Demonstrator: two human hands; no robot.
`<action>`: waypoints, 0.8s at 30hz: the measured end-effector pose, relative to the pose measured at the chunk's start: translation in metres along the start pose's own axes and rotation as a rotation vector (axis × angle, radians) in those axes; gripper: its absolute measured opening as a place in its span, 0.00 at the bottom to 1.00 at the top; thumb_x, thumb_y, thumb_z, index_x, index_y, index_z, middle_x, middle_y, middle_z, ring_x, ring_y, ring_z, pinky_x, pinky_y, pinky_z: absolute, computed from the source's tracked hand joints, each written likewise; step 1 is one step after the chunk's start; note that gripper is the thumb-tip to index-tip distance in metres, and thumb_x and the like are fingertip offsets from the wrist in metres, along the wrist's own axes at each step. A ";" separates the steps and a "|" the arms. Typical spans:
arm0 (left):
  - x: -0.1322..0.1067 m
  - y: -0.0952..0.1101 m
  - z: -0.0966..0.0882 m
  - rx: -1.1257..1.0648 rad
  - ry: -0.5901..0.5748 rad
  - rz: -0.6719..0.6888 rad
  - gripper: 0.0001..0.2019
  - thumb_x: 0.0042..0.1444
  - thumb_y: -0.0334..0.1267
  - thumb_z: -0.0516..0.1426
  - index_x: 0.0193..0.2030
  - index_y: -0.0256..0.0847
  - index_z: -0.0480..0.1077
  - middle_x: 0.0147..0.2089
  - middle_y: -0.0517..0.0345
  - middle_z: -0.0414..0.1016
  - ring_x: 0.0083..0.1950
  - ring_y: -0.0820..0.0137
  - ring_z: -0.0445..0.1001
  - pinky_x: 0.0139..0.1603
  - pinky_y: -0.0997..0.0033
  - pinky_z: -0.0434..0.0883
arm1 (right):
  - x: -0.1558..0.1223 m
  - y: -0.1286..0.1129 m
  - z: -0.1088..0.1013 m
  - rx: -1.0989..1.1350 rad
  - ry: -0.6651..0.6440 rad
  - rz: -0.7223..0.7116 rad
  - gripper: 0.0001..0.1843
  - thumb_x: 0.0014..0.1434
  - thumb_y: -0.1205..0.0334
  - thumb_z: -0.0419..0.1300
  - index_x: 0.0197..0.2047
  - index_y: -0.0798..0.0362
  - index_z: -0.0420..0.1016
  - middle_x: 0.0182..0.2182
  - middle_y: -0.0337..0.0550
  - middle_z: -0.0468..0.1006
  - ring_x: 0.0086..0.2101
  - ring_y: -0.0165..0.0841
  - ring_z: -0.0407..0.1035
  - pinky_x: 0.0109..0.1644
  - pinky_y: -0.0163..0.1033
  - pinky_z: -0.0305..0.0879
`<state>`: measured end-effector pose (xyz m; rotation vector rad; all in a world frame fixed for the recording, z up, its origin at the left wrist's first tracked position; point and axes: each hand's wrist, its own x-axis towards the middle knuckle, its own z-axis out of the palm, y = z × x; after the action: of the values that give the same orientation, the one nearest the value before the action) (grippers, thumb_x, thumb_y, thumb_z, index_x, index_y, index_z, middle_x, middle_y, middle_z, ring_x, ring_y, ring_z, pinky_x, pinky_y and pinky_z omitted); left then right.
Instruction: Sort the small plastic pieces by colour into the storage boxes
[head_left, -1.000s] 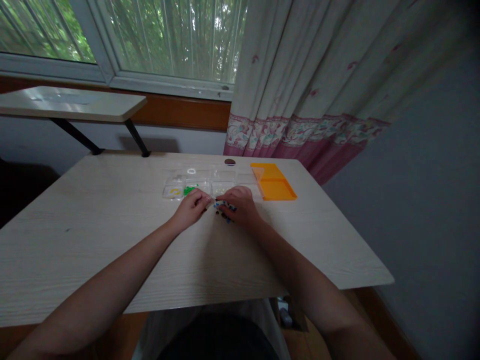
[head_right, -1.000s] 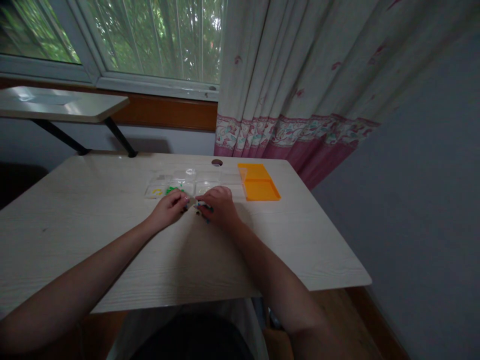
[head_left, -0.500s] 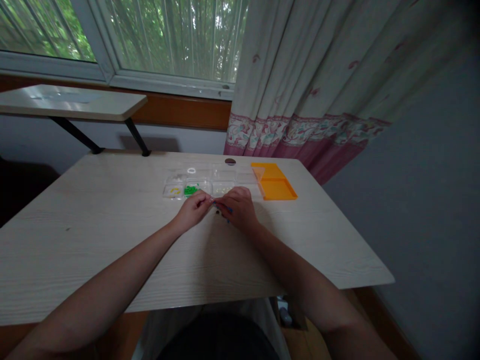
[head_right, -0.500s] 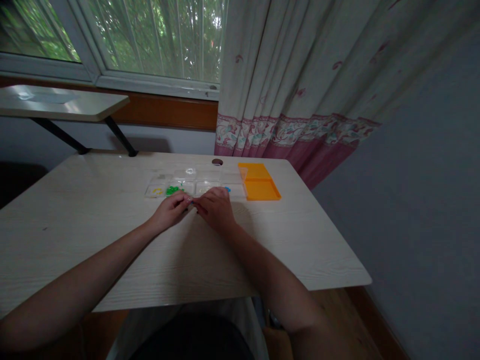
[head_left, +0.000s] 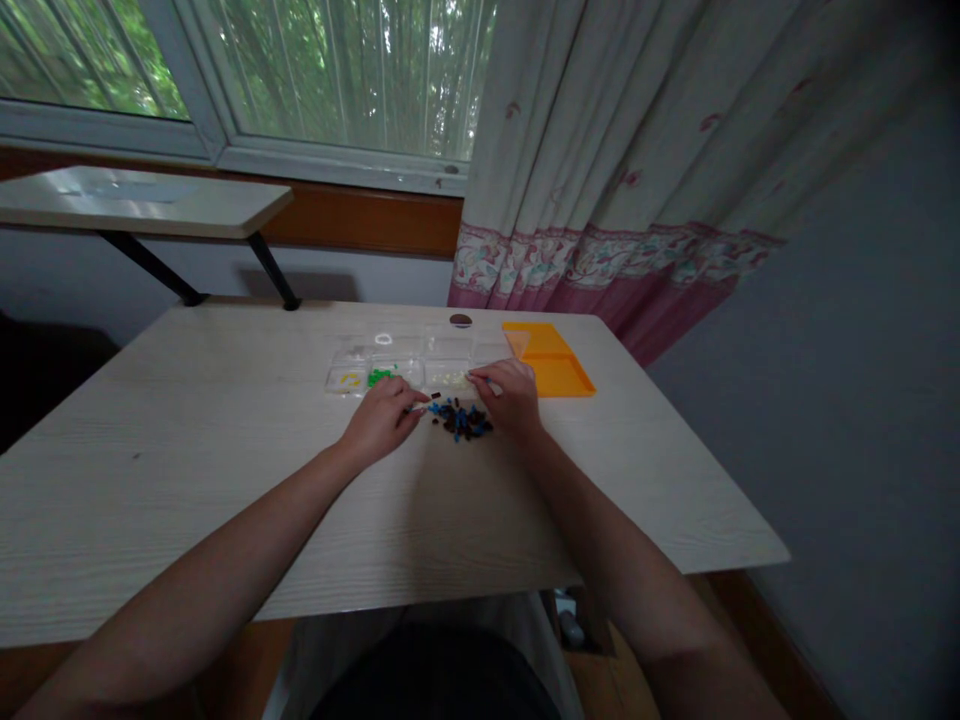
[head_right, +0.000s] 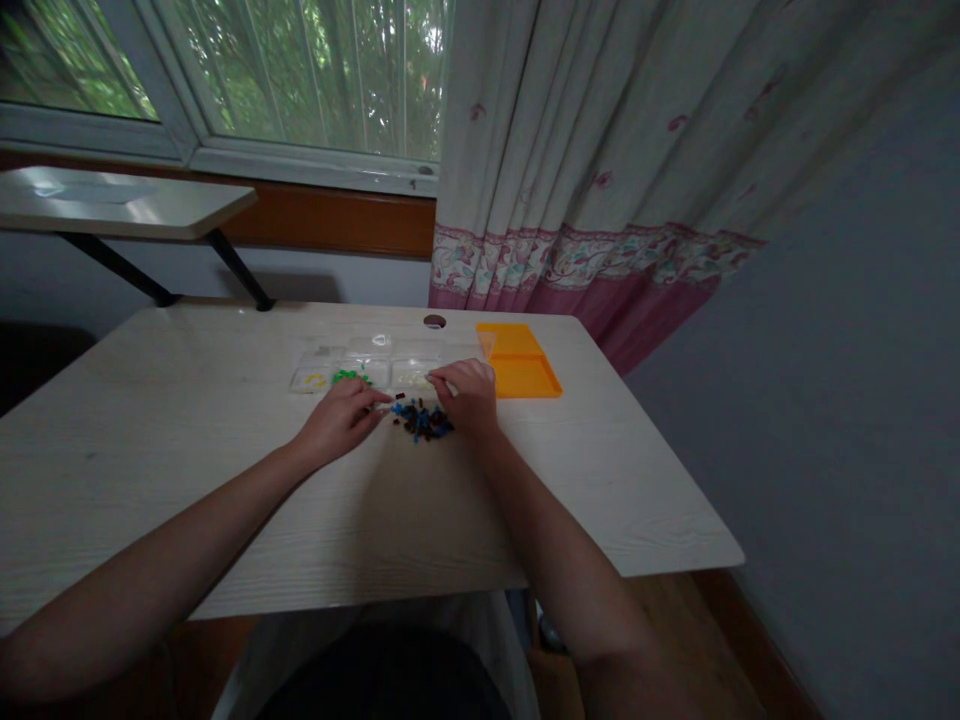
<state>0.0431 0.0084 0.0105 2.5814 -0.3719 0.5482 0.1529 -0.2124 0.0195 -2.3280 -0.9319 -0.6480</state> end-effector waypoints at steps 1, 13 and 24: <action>-0.001 0.000 0.000 0.017 -0.019 0.014 0.12 0.63 0.40 0.55 0.50 0.43 0.74 0.41 0.50 0.70 0.45 0.61 0.66 0.48 0.59 0.65 | 0.001 0.006 0.000 -0.006 0.010 0.031 0.12 0.66 0.55 0.57 0.38 0.50 0.80 0.36 0.43 0.80 0.42 0.37 0.69 0.51 0.42 0.54; -0.003 -0.003 0.003 0.083 -0.059 0.041 0.10 0.61 0.40 0.56 0.48 0.45 0.74 0.42 0.51 0.68 0.47 0.60 0.65 0.49 0.58 0.64 | 0.005 0.021 0.002 0.007 0.024 0.182 0.11 0.64 0.55 0.59 0.38 0.48 0.81 0.38 0.40 0.80 0.44 0.38 0.67 0.51 0.43 0.55; -0.002 0.004 -0.001 0.112 -0.089 0.049 0.06 0.62 0.36 0.54 0.41 0.42 0.72 0.41 0.51 0.68 0.46 0.60 0.64 0.48 0.60 0.64 | 0.005 0.027 -0.001 -0.051 0.068 0.262 0.14 0.65 0.55 0.56 0.38 0.51 0.81 0.38 0.43 0.79 0.44 0.39 0.65 0.51 0.43 0.54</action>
<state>0.0399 0.0056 0.0124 2.7174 -0.4480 0.4845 0.1752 -0.2270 0.0145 -2.4013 -0.5721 -0.6424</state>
